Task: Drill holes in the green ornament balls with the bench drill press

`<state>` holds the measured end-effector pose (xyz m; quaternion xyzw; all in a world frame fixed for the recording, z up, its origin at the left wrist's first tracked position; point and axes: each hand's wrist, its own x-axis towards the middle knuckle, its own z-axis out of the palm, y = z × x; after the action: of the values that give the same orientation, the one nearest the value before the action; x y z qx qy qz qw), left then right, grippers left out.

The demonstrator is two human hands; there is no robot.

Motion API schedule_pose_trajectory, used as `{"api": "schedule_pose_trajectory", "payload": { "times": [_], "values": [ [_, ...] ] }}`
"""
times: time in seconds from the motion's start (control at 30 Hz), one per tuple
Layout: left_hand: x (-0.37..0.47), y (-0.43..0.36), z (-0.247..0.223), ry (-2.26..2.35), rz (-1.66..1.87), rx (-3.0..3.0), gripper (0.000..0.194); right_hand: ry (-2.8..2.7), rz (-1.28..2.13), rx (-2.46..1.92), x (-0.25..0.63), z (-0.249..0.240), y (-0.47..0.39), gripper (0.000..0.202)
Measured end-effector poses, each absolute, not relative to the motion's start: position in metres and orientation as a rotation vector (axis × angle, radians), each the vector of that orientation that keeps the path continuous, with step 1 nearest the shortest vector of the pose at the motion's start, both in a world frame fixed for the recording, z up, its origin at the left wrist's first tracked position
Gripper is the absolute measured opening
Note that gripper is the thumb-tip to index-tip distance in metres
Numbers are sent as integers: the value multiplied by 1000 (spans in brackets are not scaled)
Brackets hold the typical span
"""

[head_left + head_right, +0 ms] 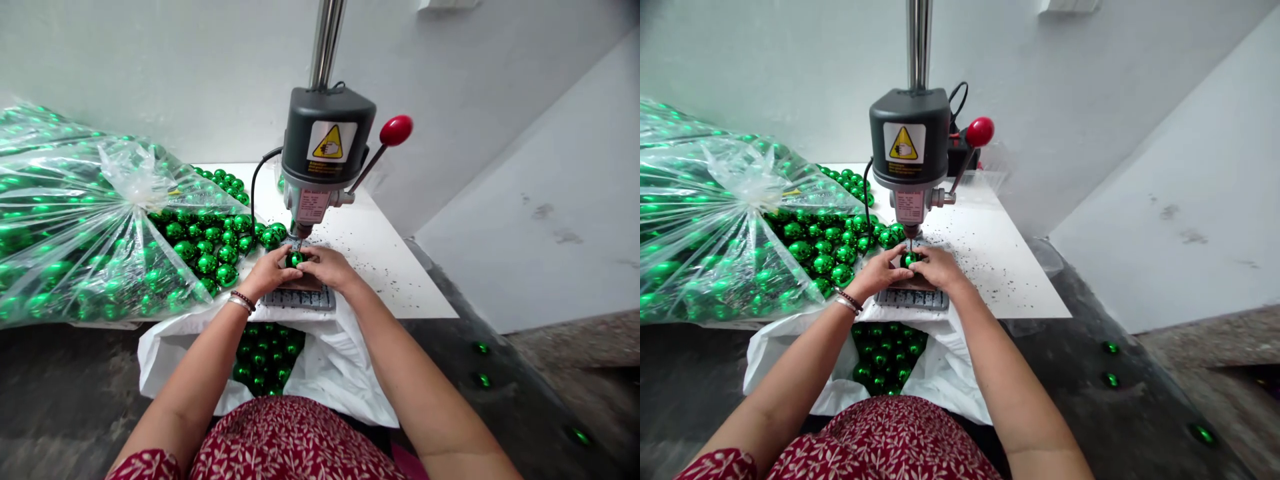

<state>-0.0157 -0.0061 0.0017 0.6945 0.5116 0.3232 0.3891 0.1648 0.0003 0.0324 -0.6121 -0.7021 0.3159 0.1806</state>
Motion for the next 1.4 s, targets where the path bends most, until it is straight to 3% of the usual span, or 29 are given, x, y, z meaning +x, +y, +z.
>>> {"api": "schedule_pose_trajectory", "payload": {
  "times": [0.2,0.47,0.63,0.8,0.9,1.2,1.4],
  "values": [
    [-9,9,-4,1093,806,1775,64,-1969,884,-1603,170,27,4,46],
    [-4,1,-2,1300,756,1757,59,-1670,908,-1524,197,36,-7,35],
    [-2,-3,2,1354,736,1723,62,-1338,641,-1462,228,107,-13,64],
    [-4,-1,-4,1361,747,1719,63,-1403,314,-1312,213,194,-14,59],
    [-4,1,-5,1321,745,1722,61,-1543,139,-1401,202,218,-1,54],
    [-9,7,0,1395,795,1506,67,-1665,-71,-1660,187,219,20,30],
    [-12,7,3,1380,824,1446,68,-1714,-130,-1701,187,220,19,29]
  ]
}}
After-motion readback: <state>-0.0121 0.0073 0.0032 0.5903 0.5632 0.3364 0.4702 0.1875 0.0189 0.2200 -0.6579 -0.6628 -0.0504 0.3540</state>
